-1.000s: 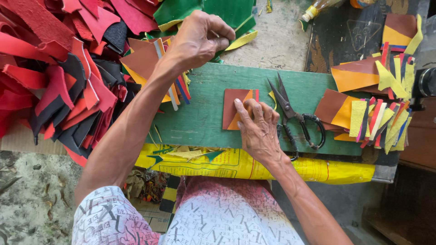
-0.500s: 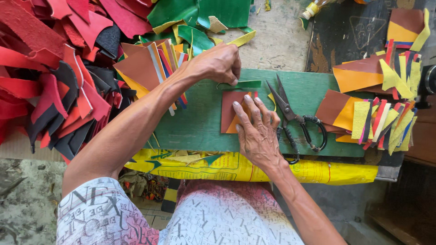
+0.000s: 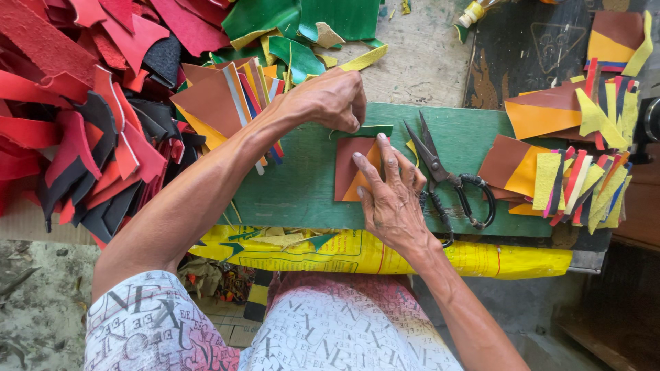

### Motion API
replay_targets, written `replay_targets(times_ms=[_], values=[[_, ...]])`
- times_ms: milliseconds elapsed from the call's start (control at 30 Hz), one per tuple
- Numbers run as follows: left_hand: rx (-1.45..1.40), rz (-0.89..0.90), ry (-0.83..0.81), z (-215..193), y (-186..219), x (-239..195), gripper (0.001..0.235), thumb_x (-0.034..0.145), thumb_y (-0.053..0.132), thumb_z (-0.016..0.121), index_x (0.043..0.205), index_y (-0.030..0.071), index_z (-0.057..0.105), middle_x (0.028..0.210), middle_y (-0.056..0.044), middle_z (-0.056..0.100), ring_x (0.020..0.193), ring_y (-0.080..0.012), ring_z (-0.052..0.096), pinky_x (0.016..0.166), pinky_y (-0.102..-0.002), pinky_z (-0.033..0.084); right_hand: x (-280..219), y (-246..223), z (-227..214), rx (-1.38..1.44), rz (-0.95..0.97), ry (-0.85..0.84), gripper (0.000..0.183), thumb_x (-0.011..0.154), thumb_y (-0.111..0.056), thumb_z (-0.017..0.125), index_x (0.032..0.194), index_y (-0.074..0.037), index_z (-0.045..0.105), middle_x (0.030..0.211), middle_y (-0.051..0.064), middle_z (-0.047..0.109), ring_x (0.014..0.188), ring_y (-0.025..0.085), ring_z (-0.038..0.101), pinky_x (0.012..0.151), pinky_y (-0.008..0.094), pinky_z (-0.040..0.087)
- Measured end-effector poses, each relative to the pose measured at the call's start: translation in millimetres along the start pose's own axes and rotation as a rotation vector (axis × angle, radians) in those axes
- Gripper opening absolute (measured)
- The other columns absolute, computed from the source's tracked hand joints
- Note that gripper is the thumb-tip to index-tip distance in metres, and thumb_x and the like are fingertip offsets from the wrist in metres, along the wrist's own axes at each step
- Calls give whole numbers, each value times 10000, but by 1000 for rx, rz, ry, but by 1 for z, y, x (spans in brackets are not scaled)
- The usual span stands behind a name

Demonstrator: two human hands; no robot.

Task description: The person uses shears to cut small rectangular pieces of colored material on a green work surface. They repeatedly pick up pieces, trim edges, and place the cut pieces into a growing stack. The person also handles green material, cutting and folding it before adding it to the stack.

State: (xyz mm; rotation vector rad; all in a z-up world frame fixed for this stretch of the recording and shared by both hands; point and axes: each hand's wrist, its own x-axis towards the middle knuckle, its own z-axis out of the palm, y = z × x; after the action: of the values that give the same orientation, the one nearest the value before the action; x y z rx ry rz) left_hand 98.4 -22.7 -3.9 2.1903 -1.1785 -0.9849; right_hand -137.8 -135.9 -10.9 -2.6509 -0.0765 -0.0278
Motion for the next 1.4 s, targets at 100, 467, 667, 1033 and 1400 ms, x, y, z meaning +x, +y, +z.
replay_targets(times_ms=[100, 467, 667, 1033, 1400], values=[[-3, 10, -7, 1, -1, 0, 247, 669, 127, 713, 882, 61, 819, 758, -140, 753, 694, -266, 728, 668, -402, 583, 1, -1, -1, 2, 4, 0, 650, 845, -109, 715, 1461, -197, 528, 1654, 207, 238, 1456, 370, 318, 1115, 549, 255], [0, 88, 44, 9, -6, -1, 211, 649, 99, 770, 854, 54, 801, 784, -121, 758, 707, -258, 738, 663, -383, 578, 7, -1, -7, -18, -9, -28, 622, 855, -148, 724, 1439, -196, 515, 1647, 219, 245, 1399, 383, 355, 1098, 545, 287], [123, 72, 109, 7, -13, -13, 111, 651, 46, 740, 744, 69, 794, 704, -129, 728, 675, -292, 709, 634, -410, 553, 10, 1, -6, -45, -22, -36, 677, 849, -157, 725, 1477, -187, 474, 1628, 219, 273, 1367, 390, 364, 1092, 546, 294], [121, 58, 117, 13, -14, -13, 126, 631, 39, 729, 737, 77, 785, 703, -123, 729, 676, -292, 716, 618, -414, 555, 16, 2, -9, -121, -41, -37, 826, 851, -227, 730, 1581, -113, 362, 1553, 192, 359, 1300, 379, 386, 1049, 529, 315], [128, 73, 193, 18, -21, -16, 110, 654, 35, 693, 718, 79, 770, 713, -148, 717, 705, -336, 702, 643, -437, 551, 19, 5, -7, -276, -129, -8, 757, 890, -289, 697, 1546, -72, 386, 1539, 206, 372, 1432, 408, 309, 1112, 569, 270]])
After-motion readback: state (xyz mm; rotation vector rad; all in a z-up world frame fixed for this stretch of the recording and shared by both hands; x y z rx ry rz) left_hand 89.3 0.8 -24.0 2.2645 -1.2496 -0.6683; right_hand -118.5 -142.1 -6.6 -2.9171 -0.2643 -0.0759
